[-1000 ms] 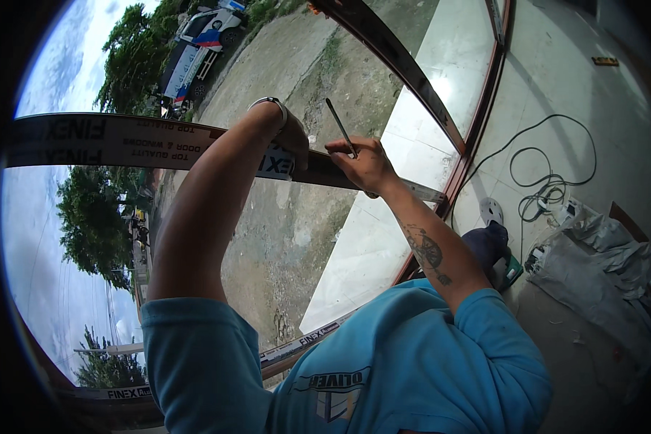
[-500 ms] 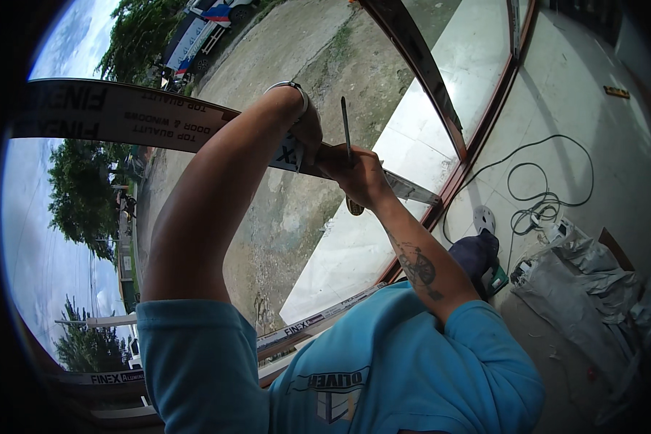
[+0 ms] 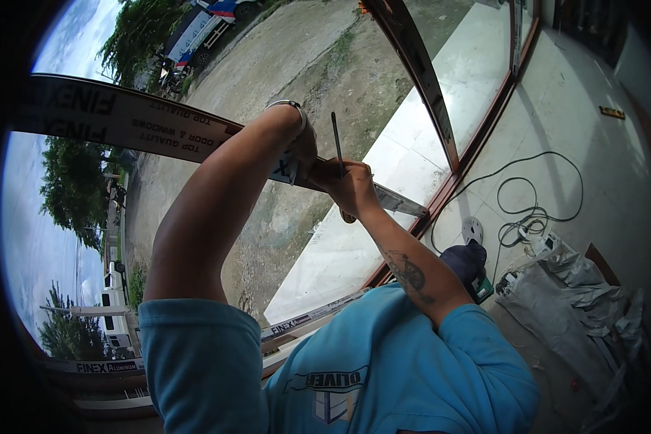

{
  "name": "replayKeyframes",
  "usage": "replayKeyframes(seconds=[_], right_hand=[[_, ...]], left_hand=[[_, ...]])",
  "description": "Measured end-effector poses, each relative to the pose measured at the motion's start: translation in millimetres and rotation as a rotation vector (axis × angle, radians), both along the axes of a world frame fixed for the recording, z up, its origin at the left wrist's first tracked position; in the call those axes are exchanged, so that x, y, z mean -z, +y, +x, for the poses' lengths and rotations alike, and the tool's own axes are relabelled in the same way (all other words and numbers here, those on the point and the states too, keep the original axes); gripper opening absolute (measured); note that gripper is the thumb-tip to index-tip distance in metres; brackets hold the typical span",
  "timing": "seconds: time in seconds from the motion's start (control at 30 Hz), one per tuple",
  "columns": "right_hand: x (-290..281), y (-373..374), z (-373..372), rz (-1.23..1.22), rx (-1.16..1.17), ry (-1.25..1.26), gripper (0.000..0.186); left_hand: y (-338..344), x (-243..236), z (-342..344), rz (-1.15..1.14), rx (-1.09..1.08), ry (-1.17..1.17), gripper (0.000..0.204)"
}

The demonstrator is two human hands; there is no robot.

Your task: Installing a handle and lock mechanism onto an aluminum sliding door frame.

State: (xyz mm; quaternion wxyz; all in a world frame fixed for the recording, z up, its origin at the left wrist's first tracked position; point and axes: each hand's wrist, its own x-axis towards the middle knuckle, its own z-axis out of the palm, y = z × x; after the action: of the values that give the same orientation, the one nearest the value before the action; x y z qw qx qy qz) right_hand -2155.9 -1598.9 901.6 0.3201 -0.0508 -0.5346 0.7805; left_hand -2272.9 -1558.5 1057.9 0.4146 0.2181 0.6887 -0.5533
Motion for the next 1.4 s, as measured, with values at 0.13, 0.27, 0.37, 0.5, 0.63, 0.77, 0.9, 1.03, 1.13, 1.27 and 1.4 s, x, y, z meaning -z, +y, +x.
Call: replayKeyframes(seconds=[0.13, 0.27, 0.37, 0.5, 0.63, 0.77, 0.9, 1.03, 1.13, 1.27, 1.4], right_hand=[[-4.3, -9.0, 8.0, 0.022, -0.06, -0.042, 0.025], [4.5, -22.9, 3.6, 0.073, -0.001, 0.0, 0.029], [-3.5, -37.5, 7.7, 0.028, -0.059, -0.078, 0.032], [3.0, -49.8, 7.8, -0.071, -0.157, -0.24, 0.03], [-1.7, -58.8, 5.6, -0.304, -0.287, -0.275, 0.028], [10.8, -64.3, 1.1, -0.265, -0.366, -0.222, 0.032], [12.6, -50.7, 1.3, -0.303, -0.602, -0.213, 0.031], [8.5, -18.8, -21.0, -0.174, -0.583, -0.295, 0.028], [-14.7, 5.4, -37.9, 0.109, -0.862, -0.448, 0.036], [7.6, -7.2, -60.1, 0.214, -1.191, -0.205, 0.046], [-3.4, -20.6, -73.7, 0.441, -1.237, -0.34, 0.039]], left_hand=[[-14.3, -1.5, 5.0, 0.01, -0.018, 0.007, 0.055], [-24.5, -1.5, 9.5, -0.035, -0.059, -0.007, 0.051], [-45.9, 4.3, 2.0, -0.035, -0.07, -0.013, 0.05], [-53.1, -2.4, 9.3, -0.008, -0.097, -0.029, 0.05], [-71.8, -1.1, 14.0, 0.039, -0.024, -0.003, 0.051], [-82.4, -1.5, 15.4, 0.044, 0.019, -0.024, 0.049], [-95.5, -9.0, 22.3, 0.082, -0.021, -0.028, 0.048], [-102.8, -13.4, 31.0, 0.118, -0.082, -0.025, 0.047], [-119.7, -16.9, 23.2, 0.212, -0.171, -0.021, 0.042], [-132.4, -16.5, 28.9, 0.36, -0.126, 0.091, 0.034], [-148.4, -15.8, 28.4, 0.362, -0.235, 0.123, 0.031]])
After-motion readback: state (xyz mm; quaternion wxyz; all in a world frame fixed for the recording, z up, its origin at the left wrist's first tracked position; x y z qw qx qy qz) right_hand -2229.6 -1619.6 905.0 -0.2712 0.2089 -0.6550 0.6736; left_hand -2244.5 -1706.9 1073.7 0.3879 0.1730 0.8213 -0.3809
